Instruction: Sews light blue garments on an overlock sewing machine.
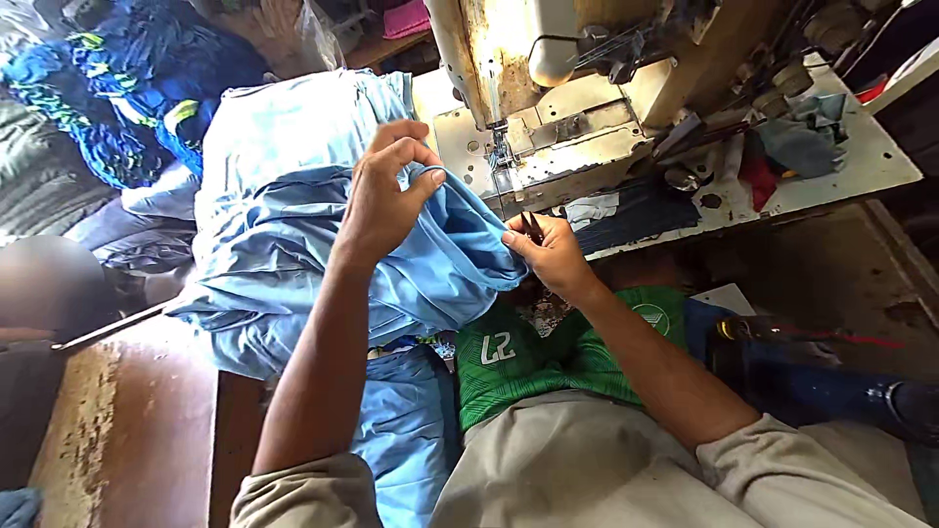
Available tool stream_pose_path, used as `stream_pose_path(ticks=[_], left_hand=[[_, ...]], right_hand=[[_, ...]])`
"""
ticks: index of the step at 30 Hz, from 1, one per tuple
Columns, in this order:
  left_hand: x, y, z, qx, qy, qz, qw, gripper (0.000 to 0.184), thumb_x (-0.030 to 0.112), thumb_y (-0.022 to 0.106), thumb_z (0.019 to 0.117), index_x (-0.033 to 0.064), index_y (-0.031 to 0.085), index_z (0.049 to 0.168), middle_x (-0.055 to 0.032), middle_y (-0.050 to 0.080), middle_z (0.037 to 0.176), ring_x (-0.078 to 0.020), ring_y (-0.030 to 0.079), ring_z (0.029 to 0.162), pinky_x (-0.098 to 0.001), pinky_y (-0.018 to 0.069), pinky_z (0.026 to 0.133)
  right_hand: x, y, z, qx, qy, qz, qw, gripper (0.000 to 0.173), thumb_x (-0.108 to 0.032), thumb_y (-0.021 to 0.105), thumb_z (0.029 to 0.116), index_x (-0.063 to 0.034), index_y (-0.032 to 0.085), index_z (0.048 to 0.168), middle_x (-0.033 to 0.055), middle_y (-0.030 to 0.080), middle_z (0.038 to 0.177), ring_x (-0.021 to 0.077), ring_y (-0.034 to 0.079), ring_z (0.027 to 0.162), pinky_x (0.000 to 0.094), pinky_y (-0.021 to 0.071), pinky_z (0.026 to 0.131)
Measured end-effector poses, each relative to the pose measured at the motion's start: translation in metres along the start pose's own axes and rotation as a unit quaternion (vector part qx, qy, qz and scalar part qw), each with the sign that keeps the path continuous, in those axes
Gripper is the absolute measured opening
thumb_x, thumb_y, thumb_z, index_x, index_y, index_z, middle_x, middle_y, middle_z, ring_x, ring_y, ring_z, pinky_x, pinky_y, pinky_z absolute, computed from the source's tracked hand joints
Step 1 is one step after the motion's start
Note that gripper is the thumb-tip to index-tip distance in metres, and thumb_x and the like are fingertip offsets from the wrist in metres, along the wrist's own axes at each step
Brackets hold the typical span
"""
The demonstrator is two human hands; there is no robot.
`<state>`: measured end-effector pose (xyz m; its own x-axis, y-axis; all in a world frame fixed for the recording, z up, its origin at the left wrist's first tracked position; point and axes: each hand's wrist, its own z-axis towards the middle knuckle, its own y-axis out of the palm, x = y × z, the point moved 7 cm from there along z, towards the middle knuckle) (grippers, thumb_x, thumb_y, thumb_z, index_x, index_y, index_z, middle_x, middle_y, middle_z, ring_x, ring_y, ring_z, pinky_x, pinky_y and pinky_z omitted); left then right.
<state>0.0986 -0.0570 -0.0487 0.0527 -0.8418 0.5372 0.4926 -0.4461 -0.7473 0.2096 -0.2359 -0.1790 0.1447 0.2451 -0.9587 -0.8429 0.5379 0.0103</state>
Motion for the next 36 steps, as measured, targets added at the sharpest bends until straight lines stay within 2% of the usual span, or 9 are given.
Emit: stream_pose_path(ticks=[3,6,10,12,19,22,25,29,36], left_hand=[[-0.008,0.03,0.005,0.052,-0.024,-0.21,0.976,0.013,0.009,0.054,0.1049,0.0005,0.061,0.112,-0.008,0.072,0.106,-0.0157,0.07,0.099,-0.0345,0.0592,0.088],[-0.014,0.047,0.018,0.086,-0.042,-0.15,0.984,0.012,0.014,0.057,0.1048,0.004,0.062,0.109,-0.0032,0.066,0.084,-0.0098,0.064,0.075,-0.0284,0.055,0.07],[-0.024,0.059,0.034,0.082,-0.015,0.07,0.994,0.018,0.025,0.061,0.1017,0.0115,0.073,0.107,-0.0022,0.074,0.102,-0.0095,0.069,0.097,-0.0342,0.0559,0.09],[-0.031,0.066,0.04,0.075,-0.012,0.111,0.991,0.019,0.028,0.064,0.0997,0.0142,0.075,0.106,-0.003,0.072,0.104,-0.0141,0.068,0.101,-0.0397,0.0553,0.091],[-0.048,0.072,0.078,0.063,-0.088,0.108,0.988,0.025,0.036,0.07,0.0924,0.0156,0.077,0.106,-0.0025,0.073,0.114,-0.0182,0.067,0.113,-0.0504,0.0517,0.101],[-0.058,0.077,0.097,0.061,-0.122,0.145,0.98,0.043,0.039,0.07,0.0875,0.0069,0.07,0.117,-0.0147,0.071,0.118,-0.0298,0.065,0.119,-0.0565,0.0487,0.101],[-0.063,0.077,0.109,0.056,-0.113,0.135,0.983,0.06,0.036,0.074,0.0851,-0.0025,0.062,0.13,-0.0242,0.064,0.13,-0.0362,0.057,0.13,-0.053,0.0417,0.11],[-0.064,0.078,0.109,0.072,-0.075,0.099,0.99,0.06,0.034,0.076,0.0848,-0.0012,0.062,0.131,-0.02,0.065,0.131,-0.0289,0.056,0.131,-0.0433,0.0395,0.114],[-0.064,0.079,0.108,0.065,-0.096,0.098,0.988,0.051,0.032,0.074,0.0844,0.0033,0.065,0.126,-0.0173,0.067,0.127,-0.0304,0.059,0.128,-0.0511,0.0433,0.11]], right_hand=[[0.001,-0.007,-0.003,-0.007,0.02,-0.019,1.0,0.011,-0.016,0.062,0.1027,-0.0066,0.067,0.101,0.0069,0.059,0.073,0.015,0.052,0.054,0.0291,0.0438,0.046],[0.003,-0.016,-0.002,0.009,0.024,-0.051,0.998,0.011,-0.017,0.063,0.1021,-0.0069,0.066,0.099,0.0068,0.058,0.074,0.0158,0.052,0.056,0.0301,0.0442,0.047],[0.005,-0.025,0.0,0.03,0.017,-0.048,0.998,0.015,-0.009,0.064,0.0974,-0.0074,0.063,0.112,0.0065,0.056,0.073,0.0157,0.05,0.054,0.0296,0.0444,0.046],[0.007,-0.027,0.002,0.03,0.016,-0.022,0.999,0.025,-0.005,0.065,0.0952,-0.008,0.06,0.12,0.0067,0.051,0.068,0.0159,0.046,0.05,0.0294,0.0407,0.043],[0.001,-0.036,0.016,0.063,-0.004,0.018,0.998,0.019,0.001,0.064,0.0931,-0.0029,0.071,0.11,0.0036,0.054,0.069,0.0104,0.045,0.052,0.0242,0.039,0.045],[-0.004,-0.041,0.027,0.094,-0.004,0.022,0.995,0.018,0.002,0.064,0.0933,-0.0021,0.072,0.108,0.0042,0.057,0.068,0.01,0.045,0.05,0.0235,0.038,0.043],[-0.004,-0.042,0.035,0.11,0.002,0.018,0.994,0.018,0.001,0.062,0.0943,-0.0047,0.071,0.109,0.0039,0.053,0.065,0.0095,0.039,0.045,0.0221,0.032,0.038],[-0.006,-0.04,0.031,0.11,0.007,0.023,0.994,0.019,0.001,0.062,0.0946,-0.0046,0.072,0.11,0.0044,0.052,0.065,0.0093,0.038,0.044,0.0215,0.0309,0.037],[-0.012,-0.038,0.027,0.121,0.001,0.011,0.993,0.02,0.002,0.062,0.0946,-0.0038,0.073,0.11,0.0056,0.058,0.069,0.0097,0.043,0.047,0.0222,0.0347,0.039]])
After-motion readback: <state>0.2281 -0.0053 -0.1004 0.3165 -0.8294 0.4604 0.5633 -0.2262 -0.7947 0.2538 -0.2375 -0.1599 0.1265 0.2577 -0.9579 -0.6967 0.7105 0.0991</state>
